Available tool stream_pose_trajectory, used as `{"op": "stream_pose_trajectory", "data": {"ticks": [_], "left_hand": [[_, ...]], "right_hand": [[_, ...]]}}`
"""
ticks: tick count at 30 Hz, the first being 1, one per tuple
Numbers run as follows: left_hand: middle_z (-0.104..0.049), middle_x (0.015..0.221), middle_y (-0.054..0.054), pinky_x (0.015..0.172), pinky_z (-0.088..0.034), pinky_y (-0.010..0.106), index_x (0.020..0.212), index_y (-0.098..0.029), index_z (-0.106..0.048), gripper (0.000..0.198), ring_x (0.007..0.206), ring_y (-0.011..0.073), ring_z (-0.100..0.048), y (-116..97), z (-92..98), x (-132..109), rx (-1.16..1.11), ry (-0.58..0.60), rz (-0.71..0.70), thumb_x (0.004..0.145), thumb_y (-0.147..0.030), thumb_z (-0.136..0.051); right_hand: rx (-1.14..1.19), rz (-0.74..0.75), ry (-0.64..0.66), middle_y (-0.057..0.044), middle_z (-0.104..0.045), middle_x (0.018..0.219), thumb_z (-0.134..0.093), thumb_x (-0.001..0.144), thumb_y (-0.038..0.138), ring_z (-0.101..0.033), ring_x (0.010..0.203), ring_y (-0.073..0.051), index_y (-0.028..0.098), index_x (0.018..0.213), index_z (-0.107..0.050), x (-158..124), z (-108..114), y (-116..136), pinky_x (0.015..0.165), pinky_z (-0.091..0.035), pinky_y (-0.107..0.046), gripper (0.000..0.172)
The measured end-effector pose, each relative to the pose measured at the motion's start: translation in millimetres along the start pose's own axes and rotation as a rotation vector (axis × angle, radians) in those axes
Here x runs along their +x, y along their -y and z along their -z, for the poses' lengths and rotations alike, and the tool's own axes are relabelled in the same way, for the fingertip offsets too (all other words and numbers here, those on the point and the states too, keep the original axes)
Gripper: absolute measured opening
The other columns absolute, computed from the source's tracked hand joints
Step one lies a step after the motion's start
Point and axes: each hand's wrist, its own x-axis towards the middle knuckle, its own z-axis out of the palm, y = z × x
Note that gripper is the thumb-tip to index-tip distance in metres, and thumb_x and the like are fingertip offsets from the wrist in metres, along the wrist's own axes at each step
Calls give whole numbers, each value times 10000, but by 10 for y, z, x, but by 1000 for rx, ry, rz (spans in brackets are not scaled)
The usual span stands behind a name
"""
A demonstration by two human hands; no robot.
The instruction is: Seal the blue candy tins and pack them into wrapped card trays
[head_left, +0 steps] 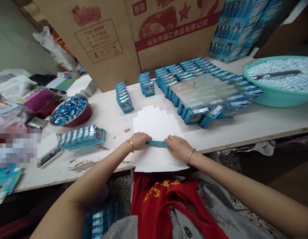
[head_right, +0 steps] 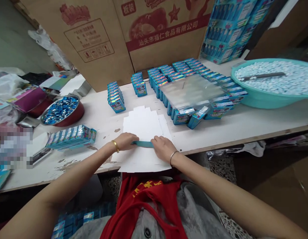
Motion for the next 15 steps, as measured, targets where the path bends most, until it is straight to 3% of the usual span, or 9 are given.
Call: {"op": "stream_pose_trajectory", "data": {"ticks": [5, 15], "left_hand": [[-689, 863, 84, 608, -412, 300, 929, -197, -634, 174, 751, 229, -636, -20, -21, 106, 144, 60, -137, 785, -242, -546], [-670, 838, 117, 585, -419, 294, 972, -159, -585, 201, 759, 239, -653, -191, -164, 154, 274, 91, -109, 908, -154, -394]], "right_hand": [[-79, 15, 75, -79, -624, 978, -486, 835, 159, -584, 869, -219, 176, 1031, -561, 99, 74, 14, 662, -376, -300, 211], [-273, 151, 139, -125, -608, 972, -302, 928, 83, -594, 858, -228, 168, 1083, -526, 103, -21, 27, 618, -388, -295, 285]]}}
